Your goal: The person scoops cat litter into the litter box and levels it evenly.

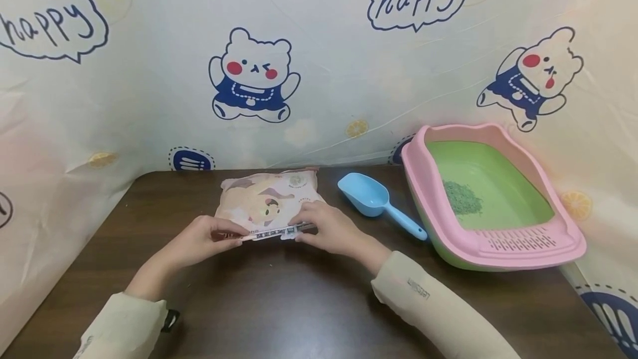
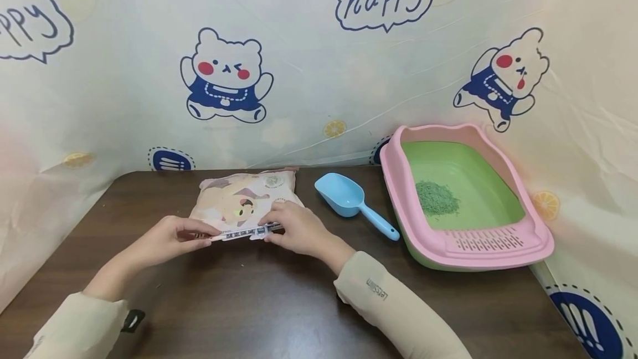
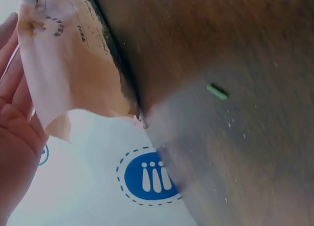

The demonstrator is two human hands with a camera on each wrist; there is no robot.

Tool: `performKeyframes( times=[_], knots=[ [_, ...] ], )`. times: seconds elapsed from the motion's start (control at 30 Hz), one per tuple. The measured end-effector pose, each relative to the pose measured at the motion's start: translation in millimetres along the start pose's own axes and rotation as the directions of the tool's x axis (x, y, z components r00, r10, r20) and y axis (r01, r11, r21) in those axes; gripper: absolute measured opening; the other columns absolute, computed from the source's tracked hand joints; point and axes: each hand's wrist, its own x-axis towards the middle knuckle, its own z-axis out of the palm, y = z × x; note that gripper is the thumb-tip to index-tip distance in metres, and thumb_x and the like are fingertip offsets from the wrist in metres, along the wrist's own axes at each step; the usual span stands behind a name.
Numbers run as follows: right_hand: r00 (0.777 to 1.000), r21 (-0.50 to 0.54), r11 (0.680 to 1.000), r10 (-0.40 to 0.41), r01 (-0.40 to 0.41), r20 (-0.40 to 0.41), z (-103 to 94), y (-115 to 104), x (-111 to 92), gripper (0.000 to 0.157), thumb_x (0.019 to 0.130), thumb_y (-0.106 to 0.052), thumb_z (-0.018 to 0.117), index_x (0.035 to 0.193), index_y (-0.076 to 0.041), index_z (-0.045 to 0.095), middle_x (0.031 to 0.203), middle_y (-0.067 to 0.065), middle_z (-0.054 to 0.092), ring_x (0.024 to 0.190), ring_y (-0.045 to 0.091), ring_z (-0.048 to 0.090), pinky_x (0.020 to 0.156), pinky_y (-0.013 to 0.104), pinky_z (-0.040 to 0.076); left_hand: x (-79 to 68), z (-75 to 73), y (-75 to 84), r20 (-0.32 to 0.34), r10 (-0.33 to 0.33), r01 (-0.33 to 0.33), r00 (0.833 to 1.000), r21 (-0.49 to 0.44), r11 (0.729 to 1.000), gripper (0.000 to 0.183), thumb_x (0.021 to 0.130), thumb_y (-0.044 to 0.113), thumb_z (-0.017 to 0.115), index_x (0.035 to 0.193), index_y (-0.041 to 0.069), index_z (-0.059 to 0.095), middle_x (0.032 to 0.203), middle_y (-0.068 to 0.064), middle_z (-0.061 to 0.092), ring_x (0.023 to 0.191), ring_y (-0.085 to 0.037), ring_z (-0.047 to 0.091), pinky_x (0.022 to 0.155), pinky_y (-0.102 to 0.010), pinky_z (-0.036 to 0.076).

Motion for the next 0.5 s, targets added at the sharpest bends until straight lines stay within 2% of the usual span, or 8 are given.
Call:
performKeyframes(
  times=[0.17,0.27,0.4,0.5],
  knots=[
    [0.999,-0.06,0.998,-0.031,0.03,-0.016,-7.6,1,-11,0.032,0.09,-0.029,0.073,0.122,-0.024,0.071,0.119,-0.005,0.069,0.109,0.013,0.058,0.094,0.032,0.05,-7.7,-2.9,0.7,-0.033,0.01,-0.009,0.999,0.006,1.0,0.021,0.086,0.017,0.076,0.107,0.018,0.078,0.103,0.002,0.076,0.085,0.0,0.062,0.079,-0.022,0.056],
    [0.998,-0.071,0.997,-0.041,0.037,-0.049,-13.8,5,-20,0.032,0.09,-0.029,0.074,0.121,-0.023,0.072,0.118,-0.006,0.069,0.106,0.012,0.056,0.09,0.029,0.05,-12.8,-5.6,1.4,-0.065,0.005,-0.005,0.998,0.005,1.0,0.021,0.088,0.019,0.075,0.109,0.016,0.077,0.102,0.0,0.076,0.087,-0.003,0.063,0.079,-0.023,0.056],
    [0.993,-0.091,0.996,-0.032,0.021,-0.115,-27.0,11,-32,0.03,0.09,-0.029,0.073,0.119,-0.022,0.073,0.113,-0.006,0.07,0.102,0.012,0.054,0.086,0.03,0.05,-18.7,-11.8,4.6,-0.13,0.006,0.005,0.991,0.083,0.997,0.029,0.09,0.025,0.073,0.116,0.015,0.075,0.111,-0.004,0.075,0.1,-0.015,0.066,0.084,-0.03,0.056],
    [0.988,-0.103,0.995,-0.016,0.0,-0.154,-40.4,13,-43,0.032,0.09,-0.031,0.073,0.12,-0.02,0.072,0.112,-0.003,0.069,0.105,0.015,0.055,0.087,0.033,0.051,-22.0,-19.7,8.3,-0.15,-0.001,0.027,0.989,0.168,0.985,0.041,0.091,0.031,0.072,0.128,0.015,0.069,0.126,-0.01,0.07,0.111,-0.026,0.065,0.09,-0.042,0.054]
  ],
)
